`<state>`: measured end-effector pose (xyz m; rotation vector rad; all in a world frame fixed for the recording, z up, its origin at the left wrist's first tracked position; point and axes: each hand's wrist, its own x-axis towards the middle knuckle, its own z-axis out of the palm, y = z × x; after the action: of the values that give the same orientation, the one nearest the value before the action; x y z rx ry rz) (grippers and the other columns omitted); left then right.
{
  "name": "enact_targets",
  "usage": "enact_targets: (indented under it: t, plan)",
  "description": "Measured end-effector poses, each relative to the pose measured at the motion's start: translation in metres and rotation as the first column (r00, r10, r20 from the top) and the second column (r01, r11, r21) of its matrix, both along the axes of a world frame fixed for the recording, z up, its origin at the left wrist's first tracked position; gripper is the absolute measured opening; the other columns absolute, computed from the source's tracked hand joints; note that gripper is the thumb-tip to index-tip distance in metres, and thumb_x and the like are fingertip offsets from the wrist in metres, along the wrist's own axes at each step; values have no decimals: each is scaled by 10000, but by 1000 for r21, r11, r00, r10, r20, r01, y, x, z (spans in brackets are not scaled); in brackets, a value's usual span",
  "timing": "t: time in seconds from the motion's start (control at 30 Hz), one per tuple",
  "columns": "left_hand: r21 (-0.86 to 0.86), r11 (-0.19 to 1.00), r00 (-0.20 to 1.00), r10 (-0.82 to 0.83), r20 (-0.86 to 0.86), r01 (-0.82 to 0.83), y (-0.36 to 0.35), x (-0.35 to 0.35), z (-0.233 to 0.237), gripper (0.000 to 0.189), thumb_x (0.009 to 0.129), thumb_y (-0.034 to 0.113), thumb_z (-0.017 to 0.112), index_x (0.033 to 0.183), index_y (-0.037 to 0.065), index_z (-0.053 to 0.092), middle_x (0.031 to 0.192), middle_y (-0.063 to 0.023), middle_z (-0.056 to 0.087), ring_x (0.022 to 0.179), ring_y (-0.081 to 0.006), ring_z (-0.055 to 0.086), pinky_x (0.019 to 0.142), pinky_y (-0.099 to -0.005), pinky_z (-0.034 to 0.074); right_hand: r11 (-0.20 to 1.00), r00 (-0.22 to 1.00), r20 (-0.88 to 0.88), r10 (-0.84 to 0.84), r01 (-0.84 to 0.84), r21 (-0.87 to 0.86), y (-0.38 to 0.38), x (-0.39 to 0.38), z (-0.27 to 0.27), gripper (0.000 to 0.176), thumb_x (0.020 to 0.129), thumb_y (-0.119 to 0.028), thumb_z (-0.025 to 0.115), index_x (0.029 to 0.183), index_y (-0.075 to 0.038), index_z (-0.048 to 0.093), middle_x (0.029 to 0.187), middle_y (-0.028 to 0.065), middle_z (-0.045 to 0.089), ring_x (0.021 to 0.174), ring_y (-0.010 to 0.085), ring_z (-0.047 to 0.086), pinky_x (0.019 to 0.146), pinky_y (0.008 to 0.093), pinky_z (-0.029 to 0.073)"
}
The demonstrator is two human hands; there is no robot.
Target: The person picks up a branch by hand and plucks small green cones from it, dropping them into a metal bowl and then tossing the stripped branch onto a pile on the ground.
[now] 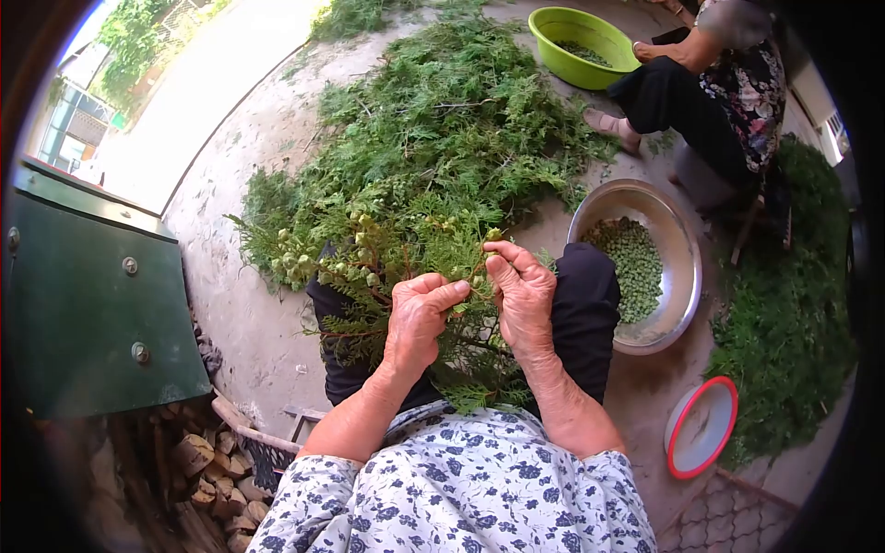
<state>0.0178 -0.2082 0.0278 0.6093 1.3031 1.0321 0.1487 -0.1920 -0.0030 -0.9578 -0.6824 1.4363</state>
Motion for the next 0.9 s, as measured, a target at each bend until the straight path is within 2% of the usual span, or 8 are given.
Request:
enact_targets:
  t: [0.07,0.13,0.2,0.37,0.43,0.6,0.7,0.9]
  plan:
    - [13,1000,999,-8,39,8,0,2,5,296,771,94,683,555,124,482,549,60,449,421,-25,355,357,-178,246,999,999,-3,-33,33,5,1,-1,-2,162,836,-98,636,977,-19,621,695,-54,508,536,14,404,456,173,300]
    - [14,1000,999,8,42,-9,-1,2,7,307,771,92,682,550,129,473,548,65,439,418,-22,333,359,-178,248,987,956,-289,-58,11,-161,5,-1,-5,169,878,-130,583,1007,-21,583,687,-37,491,540,25,415,446,167,310]
    - [13,1000,999,24,43,-24,-2,-1,7,317,770,89,682,545,134,463,547,69,430,415,-19,311,360,-179,250,994,857,-510,-66,14,-105,21,24,-19,178,906,-158,536,1019,-21,547,702,-13,484,560,45,432,438,169,323]
    - [17,999,997,43,56,-44,-4,-8,2,276,770,80,680,574,115,488,560,46,470,424,-30,370,357,-175,254,996,867,-499,15,-60,-73,22,36,-2,173,898,-190,548,980,-37,544,781,31,545,619,95,505,469,201,376]
    - [6,998,998,62,23,-62,-4,-8,1,255,771,80,680,589,106,503,565,36,489,430,-34,396,355,-173,253,976,871,-491,-22,-87,-199,18,30,9,178,881,-204,576,964,-50,543,799,40,564,639,118,535,471,219,395]
    - [47,998,999,34,-42,-32,-6,-6,-4,226,767,87,688,608,91,527,562,34,501,434,-34,411,352,-173,254,974,863,-492,119,-199,-113,13,23,-1,228,827,-204,655,951,-55,533,762,11,540,582,80,514,418,192,363]
    - [120,992,997,41,-58,-34,-7,-1,-5,287,762,80,683,540,85,501,509,75,415,443,-20,298,390,-221,199,997,966,-252,53,-64,-35,11,8,7,227,793,-107,688,947,-48,534,734,-24,510,488,24,442,367,161,290]
    - [85,996,996,21,-81,-14,-9,0,0,295,754,85,687,532,87,493,508,81,406,447,-20,295,404,-219,204,1000,998,-70,-5,6,20,12,2,8,170,812,-100,668,920,-42,551,641,-63,465,454,0,365,375,167,256]
